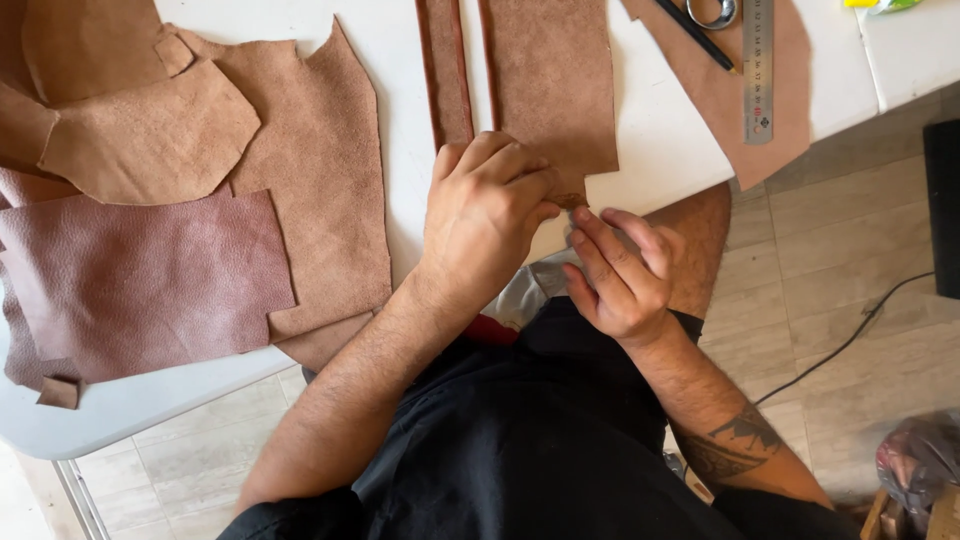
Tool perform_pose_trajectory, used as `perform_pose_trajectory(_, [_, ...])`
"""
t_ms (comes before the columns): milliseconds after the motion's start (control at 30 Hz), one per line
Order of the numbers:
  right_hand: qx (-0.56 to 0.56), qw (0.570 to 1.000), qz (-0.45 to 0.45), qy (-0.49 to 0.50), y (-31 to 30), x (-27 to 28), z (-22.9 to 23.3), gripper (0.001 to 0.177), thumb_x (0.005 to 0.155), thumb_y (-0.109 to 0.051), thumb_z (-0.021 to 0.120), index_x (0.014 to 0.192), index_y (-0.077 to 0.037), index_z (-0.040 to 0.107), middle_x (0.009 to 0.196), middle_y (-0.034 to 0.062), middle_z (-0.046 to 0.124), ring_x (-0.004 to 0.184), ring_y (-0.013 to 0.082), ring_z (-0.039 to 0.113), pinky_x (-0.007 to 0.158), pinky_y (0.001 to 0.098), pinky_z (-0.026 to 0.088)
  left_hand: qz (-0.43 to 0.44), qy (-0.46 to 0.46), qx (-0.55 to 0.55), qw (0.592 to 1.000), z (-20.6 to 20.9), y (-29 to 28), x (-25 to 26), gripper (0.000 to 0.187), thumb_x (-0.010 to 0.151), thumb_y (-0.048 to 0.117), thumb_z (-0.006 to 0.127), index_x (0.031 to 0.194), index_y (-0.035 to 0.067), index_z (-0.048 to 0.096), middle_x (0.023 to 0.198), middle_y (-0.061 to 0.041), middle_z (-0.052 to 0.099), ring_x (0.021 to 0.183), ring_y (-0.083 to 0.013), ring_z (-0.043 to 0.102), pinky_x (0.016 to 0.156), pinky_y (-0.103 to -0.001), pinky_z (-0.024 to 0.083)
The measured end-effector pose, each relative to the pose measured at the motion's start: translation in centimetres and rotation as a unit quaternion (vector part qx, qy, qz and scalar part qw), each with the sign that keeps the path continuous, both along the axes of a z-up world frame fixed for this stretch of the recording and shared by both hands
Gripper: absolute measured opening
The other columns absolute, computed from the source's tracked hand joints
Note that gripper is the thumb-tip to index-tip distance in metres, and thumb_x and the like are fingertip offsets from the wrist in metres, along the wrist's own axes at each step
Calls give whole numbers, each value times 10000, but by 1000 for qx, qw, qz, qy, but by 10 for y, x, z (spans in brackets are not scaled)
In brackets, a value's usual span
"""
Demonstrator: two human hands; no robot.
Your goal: Applying adhesive to the edges of leather pieces and folding them to create finished hems for assembly.
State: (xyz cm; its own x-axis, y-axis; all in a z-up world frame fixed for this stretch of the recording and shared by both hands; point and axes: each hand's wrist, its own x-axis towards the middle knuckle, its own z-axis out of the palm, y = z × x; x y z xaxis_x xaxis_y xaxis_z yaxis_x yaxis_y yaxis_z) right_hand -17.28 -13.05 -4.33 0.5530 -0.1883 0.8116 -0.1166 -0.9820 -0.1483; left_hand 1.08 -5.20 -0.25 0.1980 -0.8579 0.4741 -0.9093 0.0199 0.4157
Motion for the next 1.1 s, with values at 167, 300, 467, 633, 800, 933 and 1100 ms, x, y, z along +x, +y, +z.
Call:
perform_pose_trajectory(167, [-3, 1000, -10, 1, 1, 4, 1, 335, 1038, -326, 636, 1060, -30, 791, 1136, 140, 792, 983, 344, 697, 802, 440, 482, 25, 24, 28, 999, -4, -4, -2, 244, 719, 311, 886, 881, 179, 761, 925, 16, 664, 1075, -230, 586, 896, -405, 408])
perform_pose_trajectory(300, [-5, 1000, -13, -2, -2, 9, 2, 355, 1038, -336, 647, 1077, -11, 785, 1152, 160, 783, 967, 342, 682, 780, 435, 498, 32, 37, 54, 997, -1, -7, -2, 241, 724, 295, 891, 875, 168, 754, 906, 17, 638, 1073, -235, 575, 868, -413, 400])
perform_pose_trajectory(467, [-10, 1000, -26, 5, -2, 9, -1, 376, 1040, -359, 634, 1069, -16, 787, 1145, 147, 786, 949, 318, 665, 774, 422, 478, 32, 37, 74, 996, -6, -9, -1, 222, 754, 321, 870, 892, 202, 742, 897, 40, 600, 1076, -215, 561, 872, -412, 386])
perform_pose_trajectory(633, [-5, 999, -31, 9, 1, 10, 2, 388, 1043, -361, 633, 1071, -3, 782, 1156, 154, 780, 954, 319, 654, 769, 419, 479, 33, 36, 86, 995, -4, -10, -1, 235, 723, 307, 880, 884, 208, 741, 893, 39, 589, 1078, -221, 560, 859, -425, 380])
perform_pose_trajectory(800, [2, 999, -44, 21, 3, 10, 4, 421, 1047, -386, 621, 1083, 2, 782, 1172, 151, 775, 963, 314, 640, 778, 412, 479, 22, 38, 75, 996, -3, -11, 0, 230, 736, 289, 877, 782, 188, 675, 851, 31, 552, 1031, -231, 559, 840, -420, 378])
perform_pose_trajectory(933, [9, 998, -46, 32, 5, 11, 8, 445, 1044, -411, 630, 1101, 6, 775, 1185, 147, 768, 978, 316, 633, 789, 419, 478, 24, 30, 66, 997, -4, -8, -1, 248, 726, 315, 866, 764, 191, 655, 848, 37, 550, 1025, -223, 567, 836, -423, 367])
perform_pose_trajectory(1100, [17, 998, -49, 39, 4, 10, 6, 477, 1049, -442, 626, 1105, 8, 775, 1193, 148, 765, 987, 314, 628, 821, 423, 497, 40, -108, -41, 993, 24, 17, -14, 167, 1030, 257, 655, 1052, 93, 676, 1082, -93, 646, 1130, -301, 622, 929, -463, 440])
